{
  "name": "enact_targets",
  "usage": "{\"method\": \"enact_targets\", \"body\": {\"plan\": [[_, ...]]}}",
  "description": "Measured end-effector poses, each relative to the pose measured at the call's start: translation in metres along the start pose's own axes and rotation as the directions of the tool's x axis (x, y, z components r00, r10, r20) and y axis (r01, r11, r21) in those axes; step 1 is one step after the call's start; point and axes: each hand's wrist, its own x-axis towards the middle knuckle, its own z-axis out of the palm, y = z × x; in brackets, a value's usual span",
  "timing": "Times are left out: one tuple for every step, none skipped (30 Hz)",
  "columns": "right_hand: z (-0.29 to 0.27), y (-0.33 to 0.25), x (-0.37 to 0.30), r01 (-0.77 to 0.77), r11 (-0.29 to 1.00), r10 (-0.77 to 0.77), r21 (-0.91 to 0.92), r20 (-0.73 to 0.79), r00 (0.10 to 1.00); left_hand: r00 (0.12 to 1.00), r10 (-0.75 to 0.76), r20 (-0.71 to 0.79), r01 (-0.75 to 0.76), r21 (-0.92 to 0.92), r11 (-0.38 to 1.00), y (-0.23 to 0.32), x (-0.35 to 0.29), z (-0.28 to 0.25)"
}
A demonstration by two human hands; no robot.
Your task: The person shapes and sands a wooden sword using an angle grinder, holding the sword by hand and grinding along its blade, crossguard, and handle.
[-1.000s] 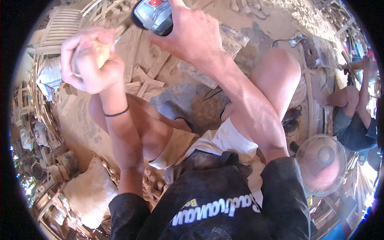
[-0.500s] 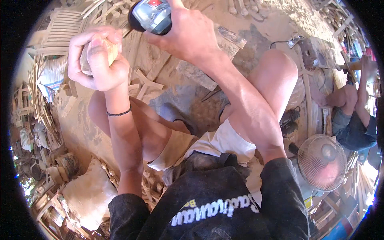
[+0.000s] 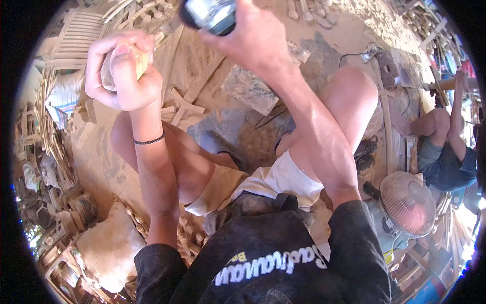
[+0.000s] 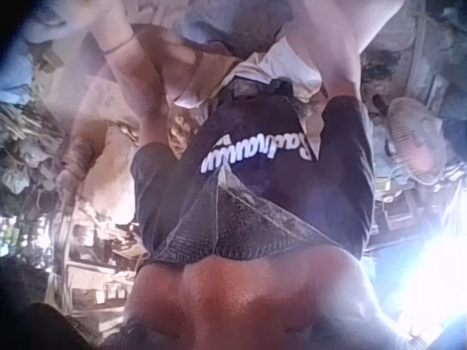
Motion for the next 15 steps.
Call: {"method": "enact_targets", "body": {"plan": [[0.003,-0.003,-0.001,0.001,1.000,-0.001,0.003,0.007,1.000,1.000,-0.003,-0.003,0.003,0.007,1.000,0.001,0.000,-0.001],[0.005,-0.006,0.000,-0.002,0.999,0.004,-0.052,0.029,1.000,1.000,0.006,0.015,-0.006,0.003,1.000,0.000,0.002,-0.002],[0.007,-0.009,0.000,-0.002,0.994,0.008,-0.108,0.051,0.999,0.999,0.015,0.033,-0.015,0.000,1.000,0.000,0.003,-0.004],[0.006,-0.009,0.004,-0.060,0.992,0.062,-0.111,0.018,0.998,0.999,0.017,0.027,-0.018,0.013,1.000,0.002,0.003,-0.007],[0.002,-0.003,0.007,-0.051,0.992,0.054,-0.113,0.023,0.998,1.000,0.017,0.017,-0.017,0.005,1.000,0.002,0.004,-0.008],[-0.004,0.005,0.010,-0.036,0.997,0.033,-0.072,-0.038,0.999,1.000,0.019,0.007,-0.019,-0.003,1.000,0.003,0.005,-0.009],[-0.011,0.006,0.013,-0.019,0.999,0.015,-0.032,-0.105,0.994,1.000,0.027,0.003,-0.027,-0.002,1.000,0.004,0.007,-0.013],[-0.019,0.005,0.014,-0.077,0.996,0.071,-0.051,-0.106,0.992,1.000,0.008,-0.030,-0.009,-0.026,1.000,0.004,0.009,-0.021],[-0.022,0.005,0.014,-0.066,0.996,0.061,-0.052,-0.109,0.992,0.998,-0.011,-0.061,0.008,-0.050,0.999,0.005,0.010,-0.027],[-0.023,0.007,0.014,-0.082,0.996,0.077,-0.024,-0.152,0.985,0.998,0.001,-0.062,-0.004,-0.050,0.999,0.007,0.011,-0.030],[-0.022,0.012,0.014,-0.094,0.996,0.093,0.003,-0.194,0.977,0.999,-0.005,-0.041,0.004,-0.033,0.999,0.008,0.009,-0.033],[-0.014,0.023,0.017,-0.034,0.999,0.038,0.021,-0.255,0.966,1.000,-0.012,-0.020,0.011,-0.014,1.000,0.008,0.010,-0.034],[-0.015,0.019,0.018,-0.019,0.999,0.025,0.027,-0.252,0.967,1.000,-0.001,-0.025,0.001,-0.004,1.000,0.008,0.010,-0.031],[-0.017,0.010,0.011,-0.016,0.999,0.025,0.039,-0.225,0.974,0.988,-0.014,-0.154,0.019,0.036,0.999,0.009,0.008,-0.022],[-0.019,0.000,0.003,-0.014,0.999,0.024,0.052,-0.198,0.980,0.960,-0.020,-0.280,0.042,0.072,0.997,0.010,0.007,-0.015]]}}
